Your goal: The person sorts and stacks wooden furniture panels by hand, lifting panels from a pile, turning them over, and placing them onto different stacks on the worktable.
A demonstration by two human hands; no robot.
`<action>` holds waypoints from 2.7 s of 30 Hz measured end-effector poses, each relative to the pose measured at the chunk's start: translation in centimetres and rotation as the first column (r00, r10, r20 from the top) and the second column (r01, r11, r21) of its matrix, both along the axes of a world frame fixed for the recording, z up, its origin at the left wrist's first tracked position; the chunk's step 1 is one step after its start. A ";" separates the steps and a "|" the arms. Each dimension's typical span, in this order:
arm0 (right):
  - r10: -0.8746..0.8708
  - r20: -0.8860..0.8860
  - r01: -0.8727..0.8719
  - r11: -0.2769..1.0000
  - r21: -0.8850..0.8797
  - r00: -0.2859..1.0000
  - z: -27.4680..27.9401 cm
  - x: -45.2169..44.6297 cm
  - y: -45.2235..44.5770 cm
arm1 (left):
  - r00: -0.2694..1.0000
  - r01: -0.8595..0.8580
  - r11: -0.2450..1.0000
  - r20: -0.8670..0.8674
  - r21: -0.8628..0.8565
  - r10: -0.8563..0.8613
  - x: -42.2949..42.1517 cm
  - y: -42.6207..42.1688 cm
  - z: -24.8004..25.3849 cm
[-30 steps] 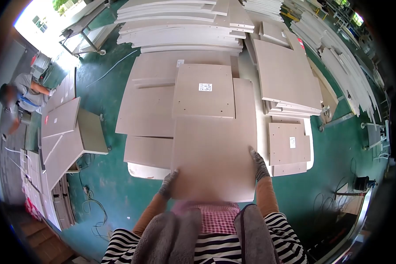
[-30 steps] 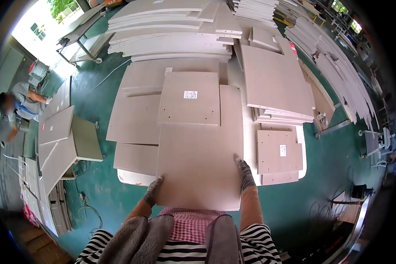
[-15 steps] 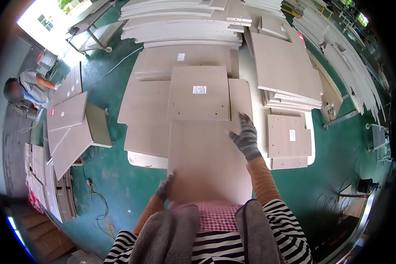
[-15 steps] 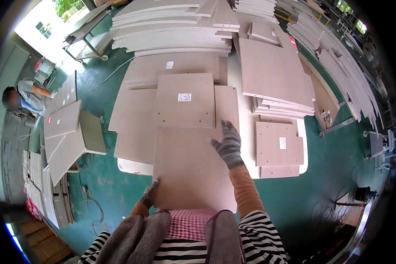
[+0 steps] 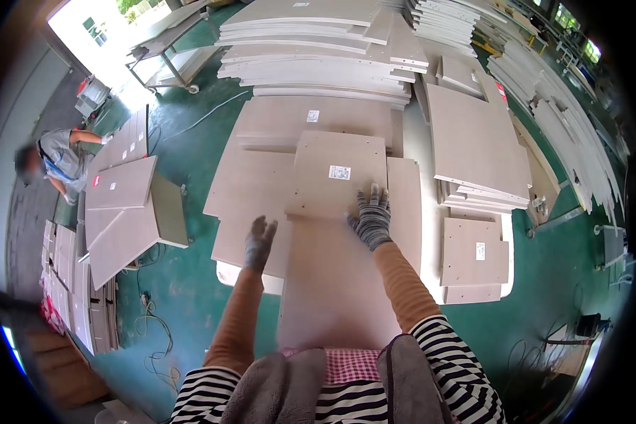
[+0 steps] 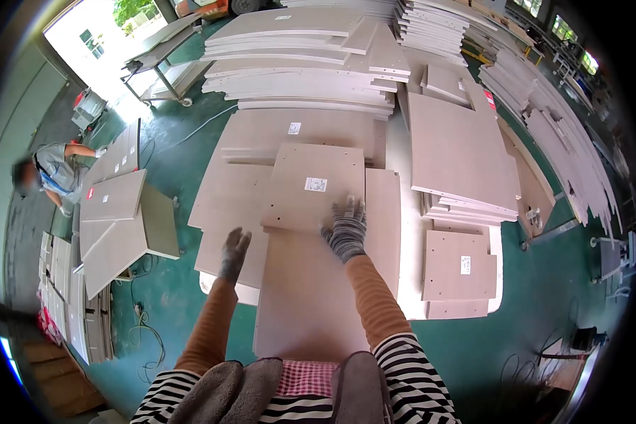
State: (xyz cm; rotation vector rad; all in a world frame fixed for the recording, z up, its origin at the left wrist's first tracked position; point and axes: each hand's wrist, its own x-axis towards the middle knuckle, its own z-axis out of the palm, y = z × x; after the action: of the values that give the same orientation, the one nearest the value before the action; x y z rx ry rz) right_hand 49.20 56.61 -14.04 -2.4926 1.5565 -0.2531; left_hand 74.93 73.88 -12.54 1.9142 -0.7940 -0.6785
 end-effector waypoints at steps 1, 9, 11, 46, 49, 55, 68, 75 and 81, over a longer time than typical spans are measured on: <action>-0.010 -0.005 0.010 1.000 -0.007 1.000 0.1 0.0 -0.1 | 0.988 -0.045 0.996 -0.150 -0.080 0.033 1.3 -3.6 -2.7; -0.202 0.481 0.104 0.969 0.223 0.853 0.3 0.8 -0.4 | 0.921 0.066 0.988 -0.389 0.142 -0.005 2.5 -8.8 1.3; -0.795 0.592 -0.124 0.579 0.806 0.133 3.4 0.4 -0.4 | 0.807 0.116 0.986 -0.566 -0.124 -0.166 2.2 -5.7 4.9; -0.324 0.347 0.465 0.736 -0.491 0.880 13.6 -20.3 -12.9 | 0.787 0.373 0.926 -0.548 0.059 -0.282 -7.4 15.1 -7.2; 0.107 0.374 0.008 0.956 -0.295 0.921 10.7 -12.6 -10.7 | 0.718 0.288 0.938 -0.692 0.191 -0.079 -7.5 14.0 -3.8; 0.362 0.196 -0.307 0.915 -0.262 0.911 2.9 -0.4 -12.7 | 0.572 0.380 0.914 -0.812 0.141 -0.112 -7.4 12.8 -1.0; 0.135 -0.138 -0.142 0.989 -0.041 0.981 -1.7 14.9 -19.0 | 0.543 0.126 0.971 -0.834 0.201 0.102 -6.8 13.9 -2.8; 0.118 -0.172 -0.132 0.988 -0.076 0.978 -2.3 14.2 -18.4 | 0.519 0.139 0.961 -0.844 0.238 0.134 -6.8 15.2 -6.3; 0.126 -0.181 -0.134 0.990 -0.035 0.975 -2.0 13.2 -17.7 | 0.575 0.167 0.959 -0.812 0.231 0.095 -6.7 15.7 -6.2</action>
State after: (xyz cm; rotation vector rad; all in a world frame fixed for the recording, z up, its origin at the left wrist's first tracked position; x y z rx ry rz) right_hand 62.45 38.88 -16.02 -2.7067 1.4558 -0.0477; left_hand 68.27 89.60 -18.71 1.5274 -0.1161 -1.6306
